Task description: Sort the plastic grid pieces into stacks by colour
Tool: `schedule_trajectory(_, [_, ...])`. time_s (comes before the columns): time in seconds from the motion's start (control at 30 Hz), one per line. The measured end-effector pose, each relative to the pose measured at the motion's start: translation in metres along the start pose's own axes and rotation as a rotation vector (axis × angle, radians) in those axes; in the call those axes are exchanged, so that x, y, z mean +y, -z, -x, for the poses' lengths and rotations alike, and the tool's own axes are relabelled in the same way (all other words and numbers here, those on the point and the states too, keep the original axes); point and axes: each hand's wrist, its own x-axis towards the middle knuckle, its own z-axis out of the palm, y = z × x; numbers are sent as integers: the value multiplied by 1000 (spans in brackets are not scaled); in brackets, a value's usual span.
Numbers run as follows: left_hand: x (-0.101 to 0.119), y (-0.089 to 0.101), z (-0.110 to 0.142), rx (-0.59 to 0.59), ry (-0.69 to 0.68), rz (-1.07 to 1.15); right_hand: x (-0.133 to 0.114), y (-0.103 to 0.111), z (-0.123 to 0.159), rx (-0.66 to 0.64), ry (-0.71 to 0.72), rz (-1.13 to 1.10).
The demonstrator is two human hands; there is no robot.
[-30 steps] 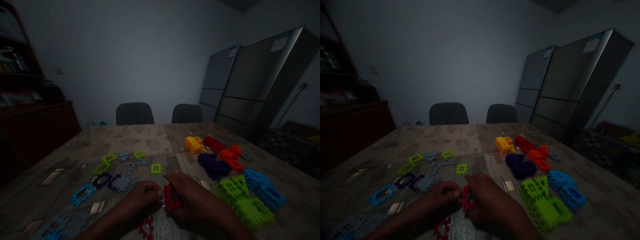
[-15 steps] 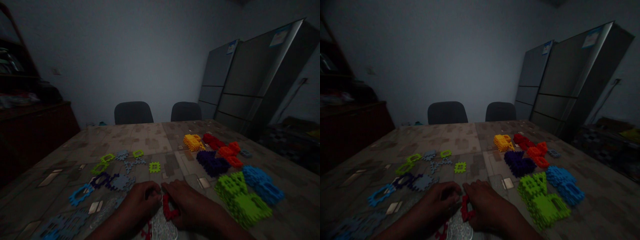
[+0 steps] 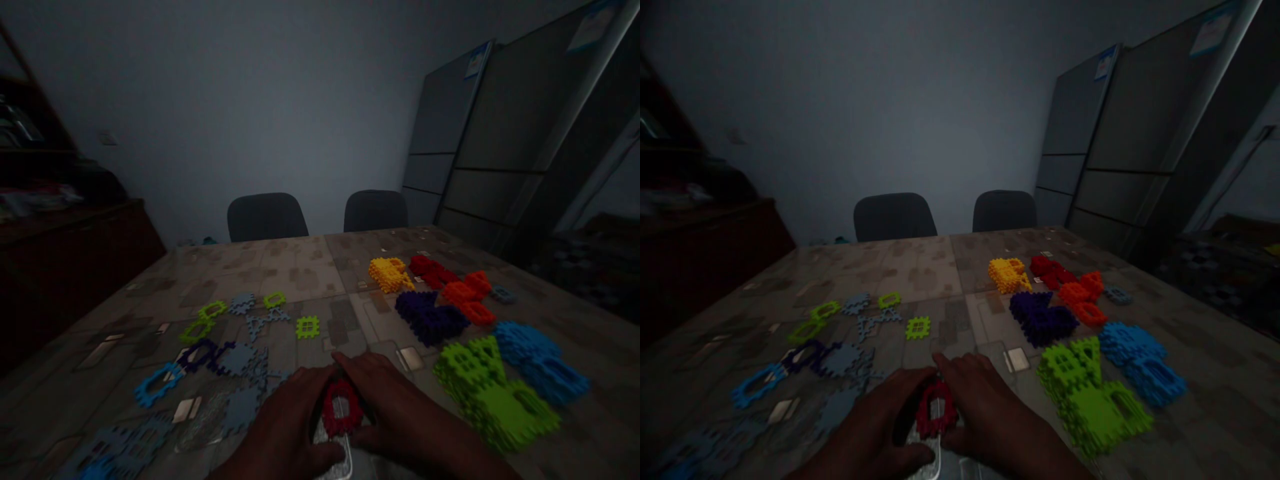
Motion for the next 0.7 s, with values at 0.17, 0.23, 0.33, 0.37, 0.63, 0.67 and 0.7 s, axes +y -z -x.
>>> schedule_trajectory(0.17, [-8,-4,-1,1,-24,15,0,-3,2,17,15,-8])
schedule_trajectory(0.23, [-14,-6,0,17,-47,14,1,-3,2,12,26,-4])
schedule_trajectory(0.33, [-20,-8,2,21,-82,1,0,-2,2,-8,31,0])
schedule_trajectory(0.37, [-22,-9,2,18,-94,-12,-1,-1,1,-21,33,4])
schedule_trajectory(0.63, [-47,-28,-4,139,-243,-157,-3,-7,-4,2,66,133])
schedule_trajectory(0.67, [-49,-29,-4,154,-254,-175,-2,-10,-6,12,77,162])
schedule_trajectory(0.7, [-52,-30,-4,164,-263,-185,1,-13,-9,25,95,192])
